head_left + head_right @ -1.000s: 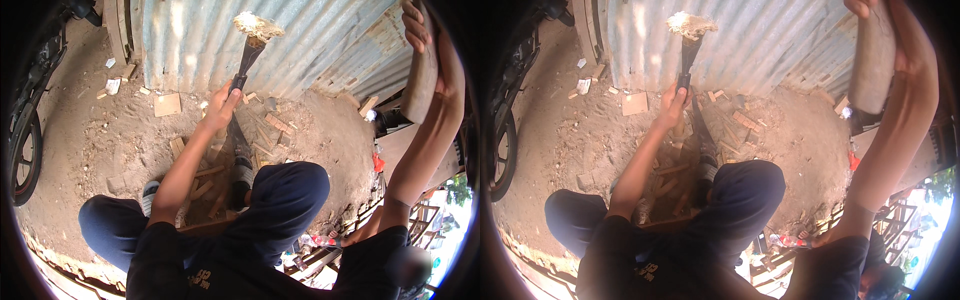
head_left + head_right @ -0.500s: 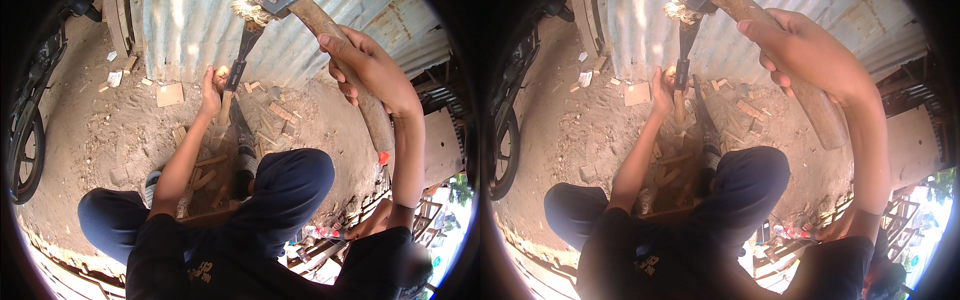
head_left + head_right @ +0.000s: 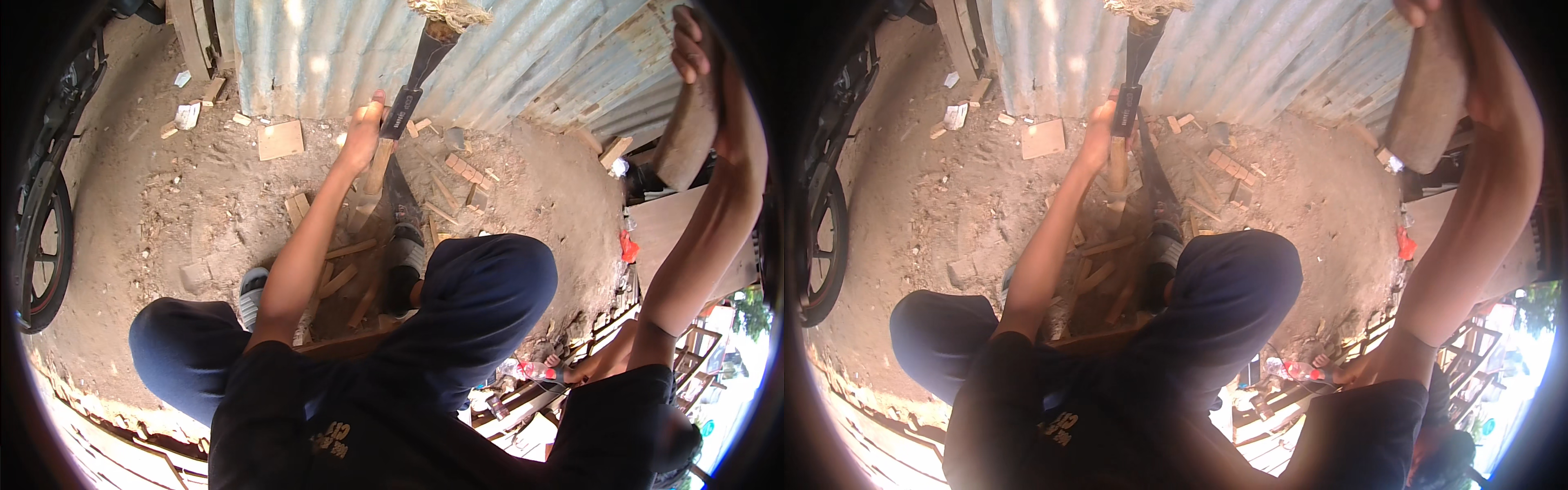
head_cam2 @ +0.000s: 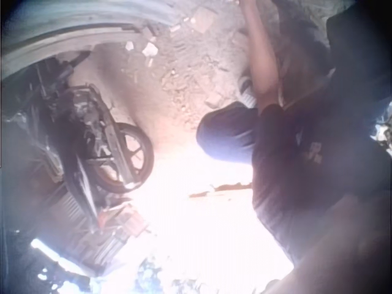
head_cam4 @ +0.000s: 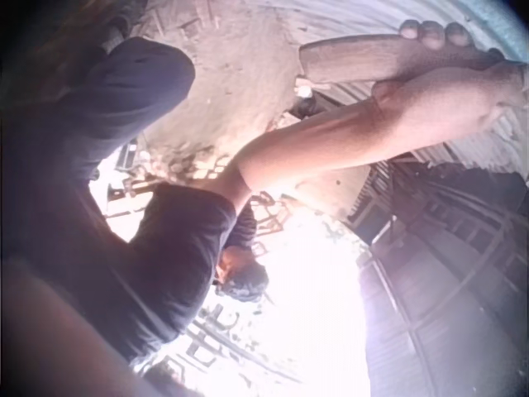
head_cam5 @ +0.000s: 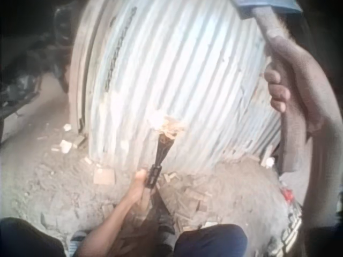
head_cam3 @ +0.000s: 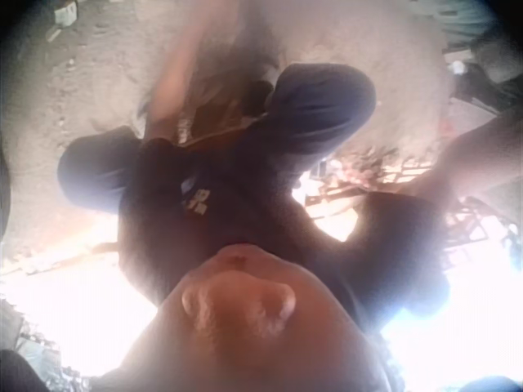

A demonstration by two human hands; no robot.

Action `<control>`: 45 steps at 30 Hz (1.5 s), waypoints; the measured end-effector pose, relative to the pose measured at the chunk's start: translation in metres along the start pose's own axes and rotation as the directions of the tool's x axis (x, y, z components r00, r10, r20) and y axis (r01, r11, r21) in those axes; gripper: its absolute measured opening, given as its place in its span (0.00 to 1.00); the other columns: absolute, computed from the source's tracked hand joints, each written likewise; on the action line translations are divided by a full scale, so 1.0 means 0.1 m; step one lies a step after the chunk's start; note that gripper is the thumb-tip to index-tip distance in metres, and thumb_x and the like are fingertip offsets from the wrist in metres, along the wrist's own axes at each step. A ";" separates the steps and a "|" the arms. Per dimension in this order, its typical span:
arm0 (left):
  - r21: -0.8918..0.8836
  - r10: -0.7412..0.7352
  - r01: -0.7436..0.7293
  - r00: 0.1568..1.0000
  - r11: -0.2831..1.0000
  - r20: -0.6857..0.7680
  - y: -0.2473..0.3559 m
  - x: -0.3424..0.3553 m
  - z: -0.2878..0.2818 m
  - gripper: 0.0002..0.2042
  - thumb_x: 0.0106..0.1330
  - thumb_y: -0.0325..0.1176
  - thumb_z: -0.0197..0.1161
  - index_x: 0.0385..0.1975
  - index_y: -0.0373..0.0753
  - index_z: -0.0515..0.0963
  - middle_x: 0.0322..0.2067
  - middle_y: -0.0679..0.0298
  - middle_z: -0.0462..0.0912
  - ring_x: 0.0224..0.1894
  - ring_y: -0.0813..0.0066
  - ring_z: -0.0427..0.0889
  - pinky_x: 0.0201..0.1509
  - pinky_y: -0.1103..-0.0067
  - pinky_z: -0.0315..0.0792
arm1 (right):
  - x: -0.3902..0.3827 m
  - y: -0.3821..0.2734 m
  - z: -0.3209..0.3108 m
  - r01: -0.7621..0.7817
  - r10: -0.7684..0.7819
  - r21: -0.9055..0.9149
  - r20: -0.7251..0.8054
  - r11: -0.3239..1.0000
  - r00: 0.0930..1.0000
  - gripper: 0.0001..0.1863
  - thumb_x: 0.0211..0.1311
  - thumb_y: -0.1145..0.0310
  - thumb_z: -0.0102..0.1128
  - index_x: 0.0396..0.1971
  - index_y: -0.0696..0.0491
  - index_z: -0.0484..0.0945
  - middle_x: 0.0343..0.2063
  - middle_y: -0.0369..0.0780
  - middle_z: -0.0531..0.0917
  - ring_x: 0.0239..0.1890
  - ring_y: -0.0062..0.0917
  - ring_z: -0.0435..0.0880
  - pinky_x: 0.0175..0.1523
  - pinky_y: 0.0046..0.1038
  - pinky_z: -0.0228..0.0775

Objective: The person sits on the ground and uses a chisel and mallet to carve a piece of wood. They repeatedly strike the chisel with the mallet to shape the wood, occasionally adjusting the chisel's position.

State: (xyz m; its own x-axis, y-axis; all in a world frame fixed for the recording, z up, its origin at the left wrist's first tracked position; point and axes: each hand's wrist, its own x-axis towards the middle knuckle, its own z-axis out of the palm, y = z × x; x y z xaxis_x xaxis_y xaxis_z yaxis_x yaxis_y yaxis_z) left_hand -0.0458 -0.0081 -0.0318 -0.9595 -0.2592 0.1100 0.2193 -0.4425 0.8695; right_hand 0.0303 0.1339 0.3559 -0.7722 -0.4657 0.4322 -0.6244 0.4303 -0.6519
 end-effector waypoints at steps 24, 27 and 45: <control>0.336 0.511 -0.474 0.859 0.814 -0.027 -0.69 -0.32 -0.21 0.25 0.72 0.52 0.53 0.43 0.29 0.78 0.38 0.58 0.79 0.42 0.68 0.77 0.50 0.73 0.69 | -0.65 0.74 0.01 -0.277 0.151 0.705 0.237 0.653 0.960 0.22 0.80 0.56 0.37 0.54 0.62 0.64 0.19 0.36 0.69 0.08 0.12 0.64 0.11 0.14 0.65; 0.398 0.526 -0.512 0.847 0.762 0.083 -0.81 -0.34 -0.39 0.26 0.70 0.51 0.59 0.48 0.29 0.79 0.50 0.55 0.81 0.52 0.68 0.77 0.62 0.71 0.67 | -0.86 1.03 0.07 -0.345 0.229 0.757 0.260 0.555 0.938 0.21 0.80 0.54 0.36 0.50 0.60 0.64 0.16 0.35 0.68 0.06 0.13 0.62 0.07 0.17 0.62; 0.453 0.443 -0.194 0.712 0.870 -0.545 -1.13 -0.05 -0.17 0.30 0.81 0.49 0.33 0.27 0.28 0.71 0.23 0.58 0.73 0.29 0.71 0.69 0.36 0.69 0.66 | -1.03 1.54 -0.23 -0.373 0.460 0.732 0.092 0.569 0.883 0.19 0.77 0.51 0.44 0.42 0.54 0.69 0.14 0.32 0.70 0.06 0.12 0.62 0.07 0.16 0.59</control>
State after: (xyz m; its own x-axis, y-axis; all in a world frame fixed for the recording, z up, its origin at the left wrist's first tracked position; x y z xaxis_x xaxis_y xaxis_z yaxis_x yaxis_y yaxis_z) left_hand -0.0629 0.0291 -0.1388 -0.4895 -0.8486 0.2006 0.2973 0.0539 0.9532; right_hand 0.0113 0.2657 0.2250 -0.9582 -0.2849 0.0245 0.0187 -0.1476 -0.9889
